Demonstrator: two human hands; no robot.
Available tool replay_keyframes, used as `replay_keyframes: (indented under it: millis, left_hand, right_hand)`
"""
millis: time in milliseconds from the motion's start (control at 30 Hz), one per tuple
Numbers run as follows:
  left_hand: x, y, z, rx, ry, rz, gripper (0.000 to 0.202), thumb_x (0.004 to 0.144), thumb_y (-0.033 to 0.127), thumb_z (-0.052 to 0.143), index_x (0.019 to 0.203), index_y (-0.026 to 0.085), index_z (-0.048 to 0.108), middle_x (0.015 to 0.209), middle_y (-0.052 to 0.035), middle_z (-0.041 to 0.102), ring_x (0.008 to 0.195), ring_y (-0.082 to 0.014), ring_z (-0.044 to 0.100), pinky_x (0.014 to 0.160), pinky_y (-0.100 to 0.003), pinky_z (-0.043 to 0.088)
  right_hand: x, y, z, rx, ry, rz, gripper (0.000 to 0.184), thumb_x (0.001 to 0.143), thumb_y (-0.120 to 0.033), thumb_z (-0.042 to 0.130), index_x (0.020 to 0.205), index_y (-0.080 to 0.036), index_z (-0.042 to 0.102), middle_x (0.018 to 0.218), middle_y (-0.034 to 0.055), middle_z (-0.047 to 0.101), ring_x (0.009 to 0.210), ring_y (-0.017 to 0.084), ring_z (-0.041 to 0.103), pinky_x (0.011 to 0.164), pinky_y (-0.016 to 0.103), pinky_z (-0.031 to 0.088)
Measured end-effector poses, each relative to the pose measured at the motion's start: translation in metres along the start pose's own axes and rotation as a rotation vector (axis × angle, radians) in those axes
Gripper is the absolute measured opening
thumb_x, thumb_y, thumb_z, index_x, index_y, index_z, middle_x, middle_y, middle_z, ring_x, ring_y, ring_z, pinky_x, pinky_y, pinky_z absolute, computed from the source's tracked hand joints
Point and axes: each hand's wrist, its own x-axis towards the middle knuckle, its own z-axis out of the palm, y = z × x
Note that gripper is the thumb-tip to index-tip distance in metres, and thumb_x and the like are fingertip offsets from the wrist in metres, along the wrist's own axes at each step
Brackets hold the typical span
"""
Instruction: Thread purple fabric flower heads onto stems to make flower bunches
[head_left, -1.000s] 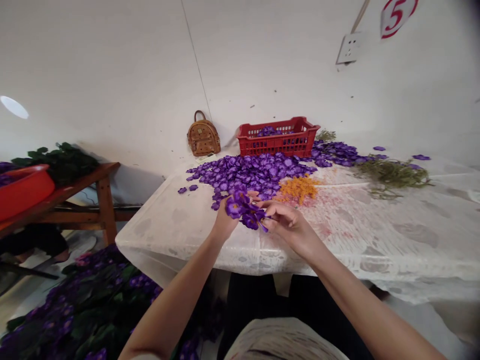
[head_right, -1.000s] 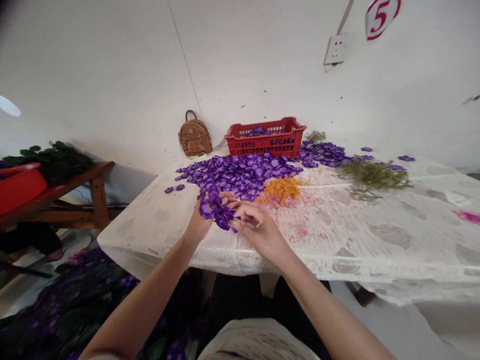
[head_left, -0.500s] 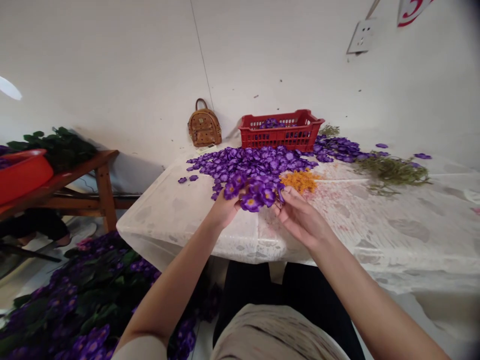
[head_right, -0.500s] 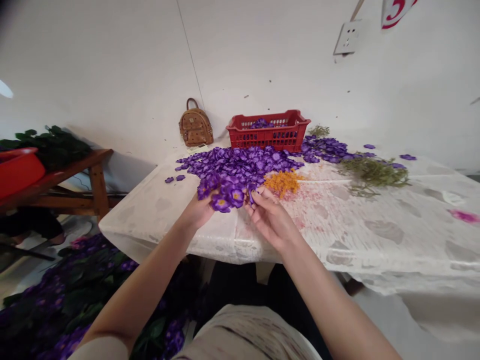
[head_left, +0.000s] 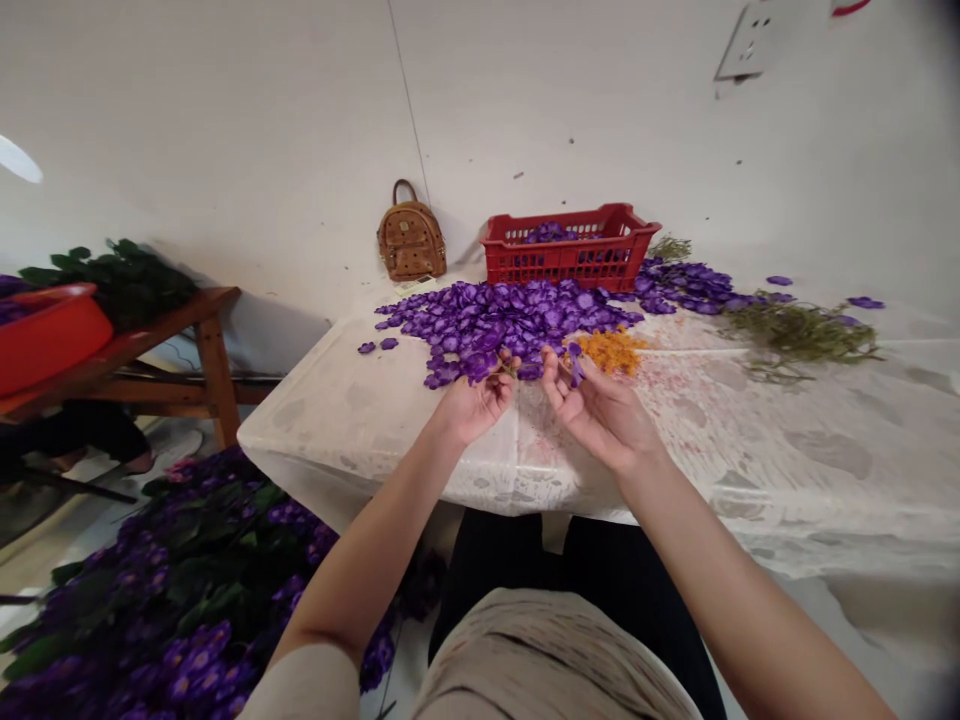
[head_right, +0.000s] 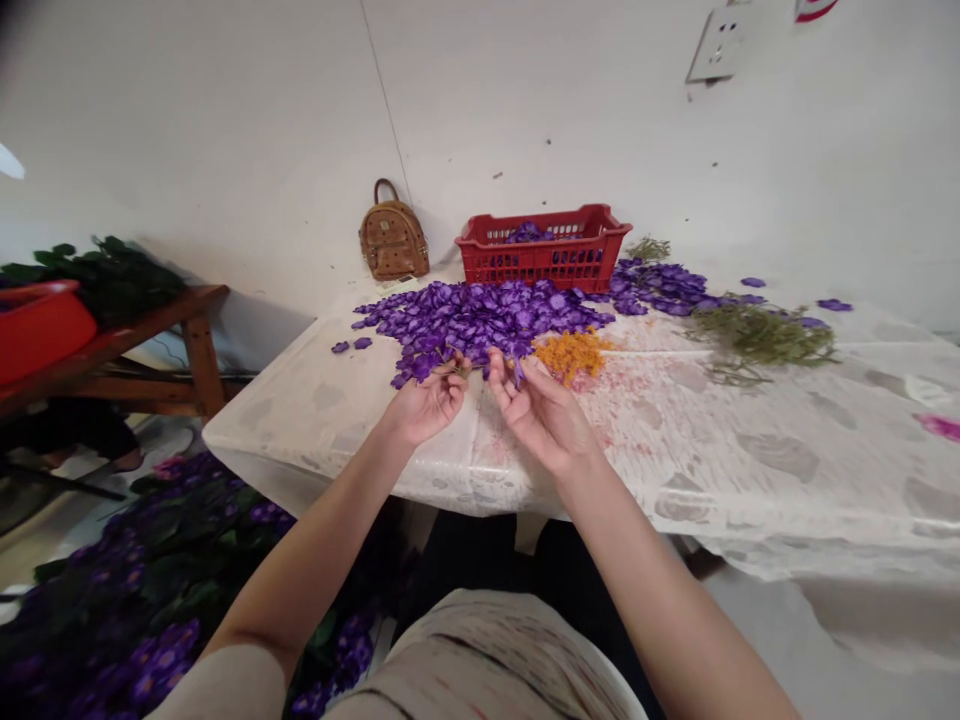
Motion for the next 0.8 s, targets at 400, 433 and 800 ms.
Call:
replay_keyframes:
  millis: [400, 433, 800]
  left_hand:
    - [-0.008, 0.002, -0.021, 0.471, -0.295, 0.134, 0.027, 0.081, 0.015, 0.07, 0.108, 0.018, 0.076, 0.107, -0.0093, 0.077, 0.099, -0.0233, 0.071, 0.091, -0.037, 0.057]
    - [-0.01, 0.006, -0.024, 0.542, -0.361, 0.137, 0.029, 0.08, 0.023, 0.075, 0.108, 0.019, 0.077, 0.113, -0.011, 0.077, 0.105, -0.0278, 0.07, 0.095, -0.042, 0.056]
    - [0.002, 0.004, -0.002, 1.18, -0.286, 0.605, 0.027, 0.09, 0.029, 0.071, 0.113, 0.018, 0.078, 0.111, -0.0105, 0.078, 0.104, -0.0249, 0.072, 0.095, -0.036, 0.053]
  right_hand:
    - [0.011, -0.01, -0.002, -0.123, 0.064, -0.054, 0.012, 0.087, -0.011, 0.068, 0.085, -0.023, 0.067, 0.102, 0.0036, 0.08, 0.096, 0.012, 0.075, 0.09, 0.021, 0.062]
    - [0.01, -0.012, -0.003, -0.188, 0.046, -0.057, 0.01, 0.086, -0.014, 0.072, 0.086, -0.024, 0.068, 0.103, 0.0025, 0.08, 0.096, 0.014, 0.075, 0.087, 0.023, 0.063]
    - [0.003, -0.005, 0.005, -0.567, -0.107, -0.138, 0.024, 0.078, -0.028, 0.087, 0.073, -0.024, 0.064, 0.082, -0.0026, 0.07, 0.083, 0.013, 0.067, 0.08, 0.024, 0.054]
